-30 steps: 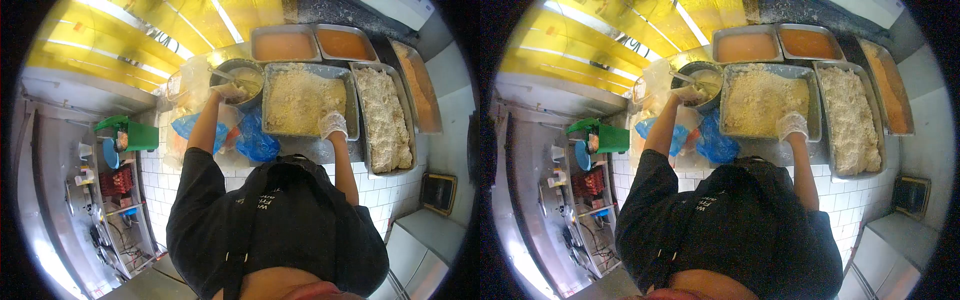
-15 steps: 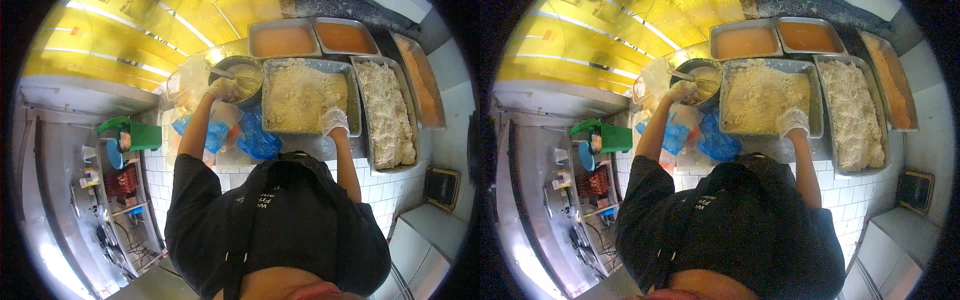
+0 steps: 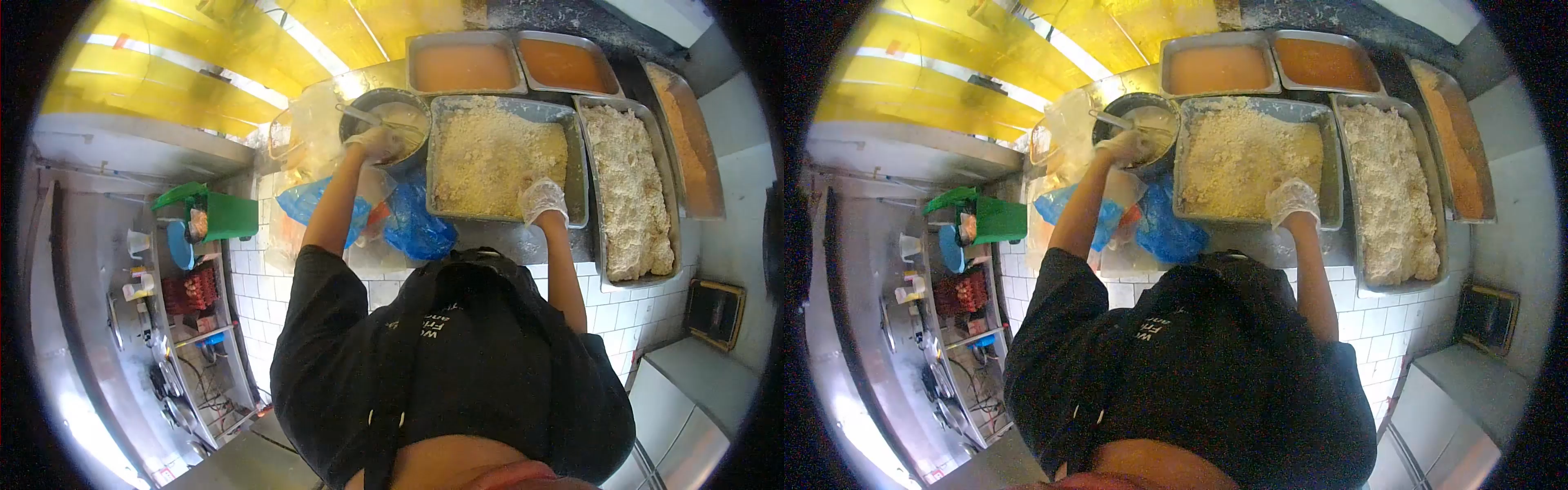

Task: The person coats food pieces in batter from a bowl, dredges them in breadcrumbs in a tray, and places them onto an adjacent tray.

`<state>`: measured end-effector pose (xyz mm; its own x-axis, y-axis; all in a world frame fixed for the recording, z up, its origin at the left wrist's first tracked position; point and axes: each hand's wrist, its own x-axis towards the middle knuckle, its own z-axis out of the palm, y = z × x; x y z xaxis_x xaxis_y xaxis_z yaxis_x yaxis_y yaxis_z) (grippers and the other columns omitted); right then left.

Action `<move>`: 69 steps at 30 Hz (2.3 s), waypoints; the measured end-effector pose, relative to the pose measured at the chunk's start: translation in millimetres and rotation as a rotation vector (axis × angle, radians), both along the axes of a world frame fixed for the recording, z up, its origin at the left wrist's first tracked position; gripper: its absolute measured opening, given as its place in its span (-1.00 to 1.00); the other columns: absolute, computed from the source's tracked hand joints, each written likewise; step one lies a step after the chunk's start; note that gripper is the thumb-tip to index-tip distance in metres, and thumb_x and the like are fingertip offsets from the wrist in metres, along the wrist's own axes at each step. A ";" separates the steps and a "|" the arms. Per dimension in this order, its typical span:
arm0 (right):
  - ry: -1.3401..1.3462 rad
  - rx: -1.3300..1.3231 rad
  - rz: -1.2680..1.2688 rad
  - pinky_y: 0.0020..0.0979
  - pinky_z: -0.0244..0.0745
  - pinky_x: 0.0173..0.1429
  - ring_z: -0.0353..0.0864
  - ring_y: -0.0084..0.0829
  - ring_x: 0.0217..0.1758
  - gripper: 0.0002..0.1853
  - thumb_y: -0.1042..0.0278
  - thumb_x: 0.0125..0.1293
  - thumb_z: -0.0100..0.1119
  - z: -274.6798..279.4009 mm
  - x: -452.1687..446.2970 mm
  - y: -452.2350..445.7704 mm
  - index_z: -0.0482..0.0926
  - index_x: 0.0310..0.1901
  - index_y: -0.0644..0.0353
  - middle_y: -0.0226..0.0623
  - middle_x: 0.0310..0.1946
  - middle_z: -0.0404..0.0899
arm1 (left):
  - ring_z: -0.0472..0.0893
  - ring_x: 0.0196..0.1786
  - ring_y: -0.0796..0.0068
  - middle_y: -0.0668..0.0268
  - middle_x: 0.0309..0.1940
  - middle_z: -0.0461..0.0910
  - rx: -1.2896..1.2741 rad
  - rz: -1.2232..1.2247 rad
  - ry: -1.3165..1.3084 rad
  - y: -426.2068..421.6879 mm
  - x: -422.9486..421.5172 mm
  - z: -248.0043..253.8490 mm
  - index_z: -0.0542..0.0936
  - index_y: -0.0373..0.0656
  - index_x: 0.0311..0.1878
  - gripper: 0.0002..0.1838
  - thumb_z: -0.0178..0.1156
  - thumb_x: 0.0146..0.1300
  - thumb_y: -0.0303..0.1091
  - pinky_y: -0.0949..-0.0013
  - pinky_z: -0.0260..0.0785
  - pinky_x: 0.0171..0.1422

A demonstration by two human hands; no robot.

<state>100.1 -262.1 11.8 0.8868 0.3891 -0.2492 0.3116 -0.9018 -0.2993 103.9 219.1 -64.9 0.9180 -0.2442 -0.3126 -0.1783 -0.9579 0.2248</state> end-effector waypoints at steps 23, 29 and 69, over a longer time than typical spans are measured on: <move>0.128 -0.225 0.261 -0.09 0.46 0.39 0.54 0.04 0.36 -0.35 -0.08 0.32 0.15 5.9 26.9 12.7 0.50 0.35 0.10 0.00 0.35 0.51 | 0.72 -0.27 -0.02 -0.03 -0.35 0.71 -0.133 0.402 -0.661 -121.3 4.9 224.8 0.70 -0.22 -0.37 -0.65 0.18 0.29 -0.11 -0.03 0.56 -0.18; 0.187 -0.083 0.061 -0.05 0.46 0.37 0.58 0.00 0.31 -0.32 -0.19 0.22 0.32 -68.6 77.9 -32.2 0.60 0.25 0.10 0.00 0.27 0.58 | 0.72 -0.37 0.01 0.07 -0.26 0.73 -0.053 0.152 -0.384 -220.9 -4.3 187.5 0.73 -0.11 -0.17 -0.68 0.19 0.39 -0.06 0.02 0.59 -0.26; 0.278 -0.228 0.385 -0.11 0.58 0.16 0.71 -0.09 0.08 -0.49 -0.04 0.36 0.21 1.1 36.5 -18.0 0.65 0.09 0.25 0.01 0.02 0.72 | 0.69 -0.14 0.06 0.12 -0.28 0.71 -0.430 0.509 -0.314 -241.1 -97.2 88.6 0.76 -0.07 -0.24 -0.67 0.35 0.26 0.01 0.08 0.51 -0.03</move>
<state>136.6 -280.1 13.0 0.5786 0.5823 -0.5711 0.5698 -0.7896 -0.2278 6.7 -22.0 23.6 0.9808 0.1947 0.0114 0.1473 -0.7777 0.6112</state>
